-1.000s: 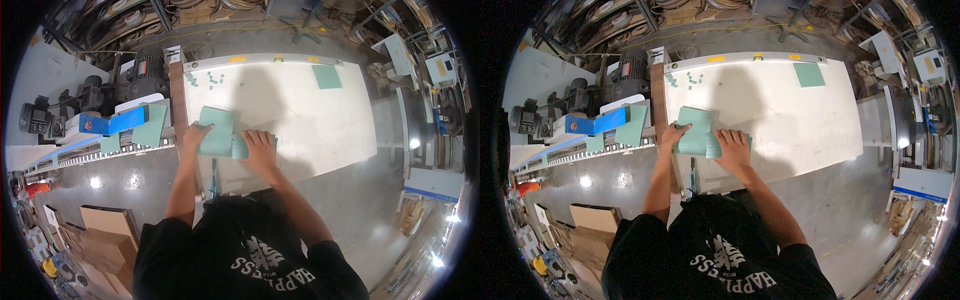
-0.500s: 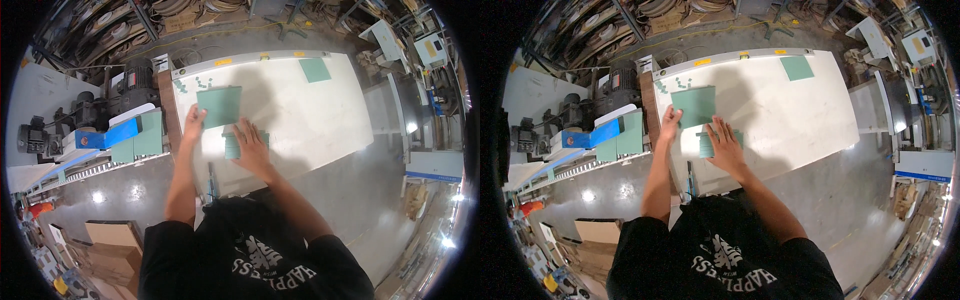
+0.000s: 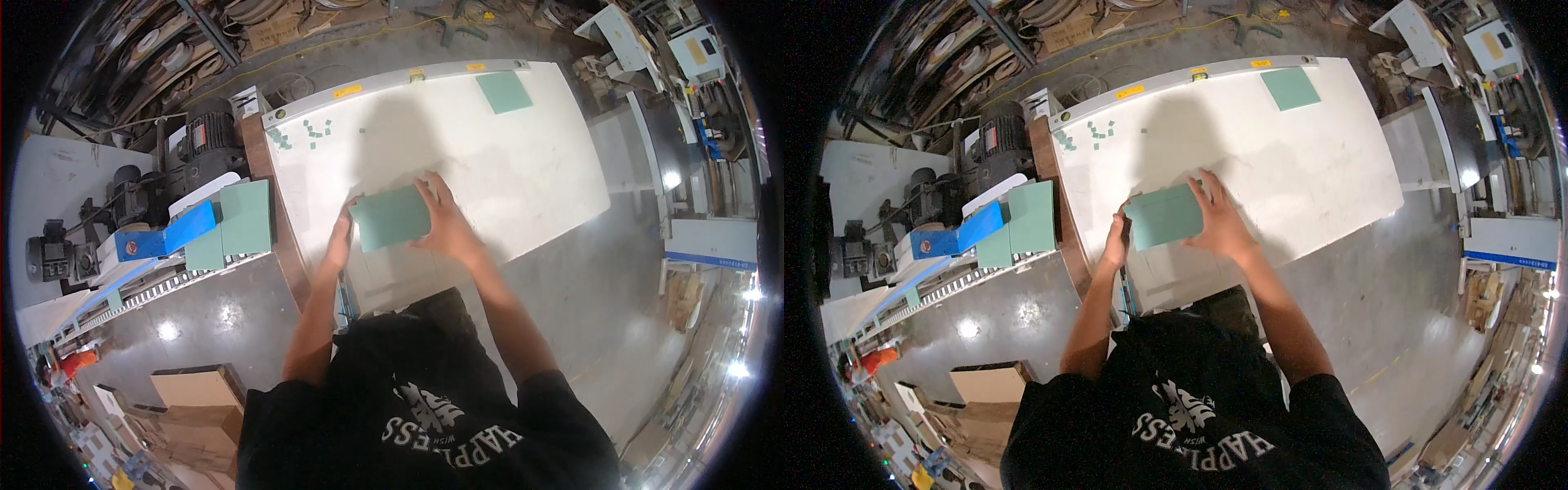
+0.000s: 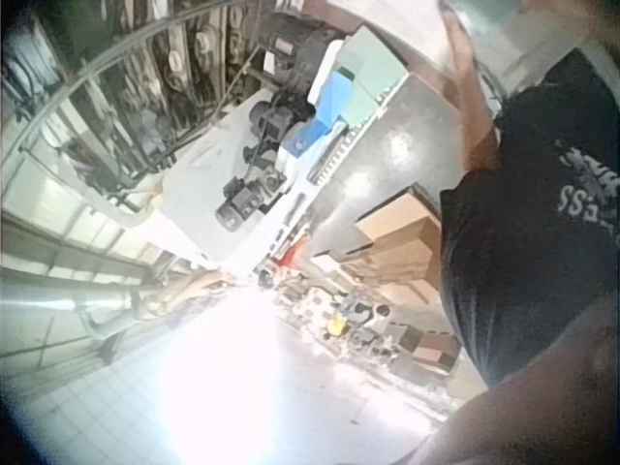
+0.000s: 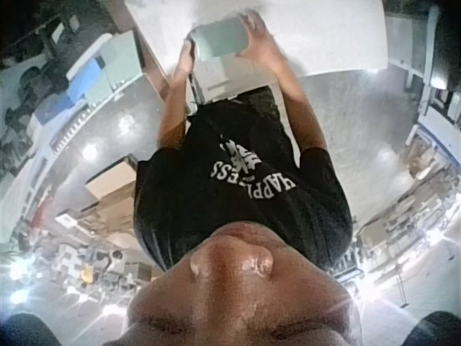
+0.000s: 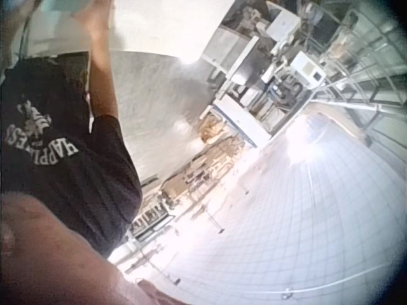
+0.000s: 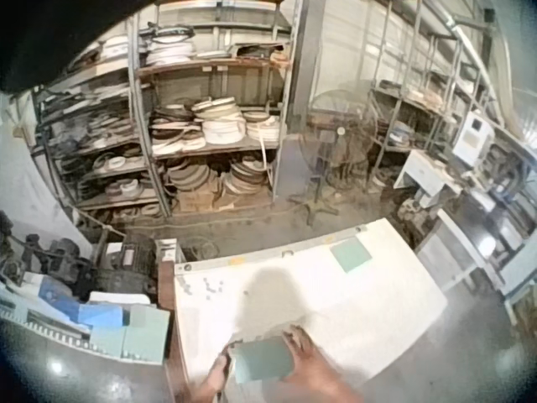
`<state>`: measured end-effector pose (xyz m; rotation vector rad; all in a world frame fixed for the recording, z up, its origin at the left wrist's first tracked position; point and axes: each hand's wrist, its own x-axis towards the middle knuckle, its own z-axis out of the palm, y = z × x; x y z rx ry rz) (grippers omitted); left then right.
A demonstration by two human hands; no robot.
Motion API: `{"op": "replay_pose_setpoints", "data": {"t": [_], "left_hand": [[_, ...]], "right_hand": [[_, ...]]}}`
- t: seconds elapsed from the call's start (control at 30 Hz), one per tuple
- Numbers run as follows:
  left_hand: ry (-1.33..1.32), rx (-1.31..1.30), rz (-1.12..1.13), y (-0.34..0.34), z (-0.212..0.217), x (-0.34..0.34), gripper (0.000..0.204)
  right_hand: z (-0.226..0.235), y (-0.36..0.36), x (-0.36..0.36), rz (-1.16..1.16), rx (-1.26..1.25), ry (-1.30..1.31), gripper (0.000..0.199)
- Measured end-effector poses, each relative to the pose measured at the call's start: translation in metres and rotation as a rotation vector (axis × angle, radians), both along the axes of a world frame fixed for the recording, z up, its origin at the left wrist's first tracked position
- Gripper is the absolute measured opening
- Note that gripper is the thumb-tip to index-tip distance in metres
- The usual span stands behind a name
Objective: The person is stacking and organizing green foam blocks on a workbench and then moving them to a larger arrangement on the factory floor.
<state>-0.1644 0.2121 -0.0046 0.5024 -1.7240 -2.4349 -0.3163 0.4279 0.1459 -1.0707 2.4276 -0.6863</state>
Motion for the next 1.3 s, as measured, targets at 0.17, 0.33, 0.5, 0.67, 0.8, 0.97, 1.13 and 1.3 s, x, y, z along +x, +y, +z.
{"op": "replay_pose_setpoints", "data": {"t": [0.17, 0.33, 0.5, 0.67, 0.8, 0.97, 1.13, 1.3], "left_hand": [[0.023, -0.008, 0.133, 0.031, 0.039, -0.008, 0.100], [0.011, 0.038, 0.138, 0.042, 0.058, -0.008, 0.102], [0.018, -0.057, 0.159, 0.048, 0.046, -0.010, 0.103], [0.042, -0.062, 0.149, 0.050, 0.060, -0.008, 0.107], [0.030, -0.067, 0.178, 0.053, 0.065, -0.012, 0.108], [0.026, -0.085, 0.202, 0.054, 0.070, -0.012, 0.108], [0.065, -0.083, 0.211, 0.053, 0.070, -0.010, 0.106], [0.044, -0.140, 0.111, 0.039, 0.070, -0.006, 0.118]], "right_hand": [[-0.027, 0.016, -0.006, -0.002, -0.231, -0.260, 0.129], [-0.072, 0.030, 0.000, -0.040, -0.423, -0.416, 0.135], [-0.075, 0.021, 0.011, -0.049, -0.467, -0.636, 0.131], [-0.069, 0.020, 0.011, -0.065, -0.505, -0.710, 0.124], [-0.075, 0.021, 0.009, -0.006, -0.436, -0.523, 0.127], [-0.079, 0.024, 0.003, 0.028, -0.440, -0.631, 0.121], [-0.094, 0.024, -0.005, 0.101, -0.350, -0.465, 0.128], [-0.096, 0.028, -0.027, 0.064, -0.302, -0.494, 0.118]]}}
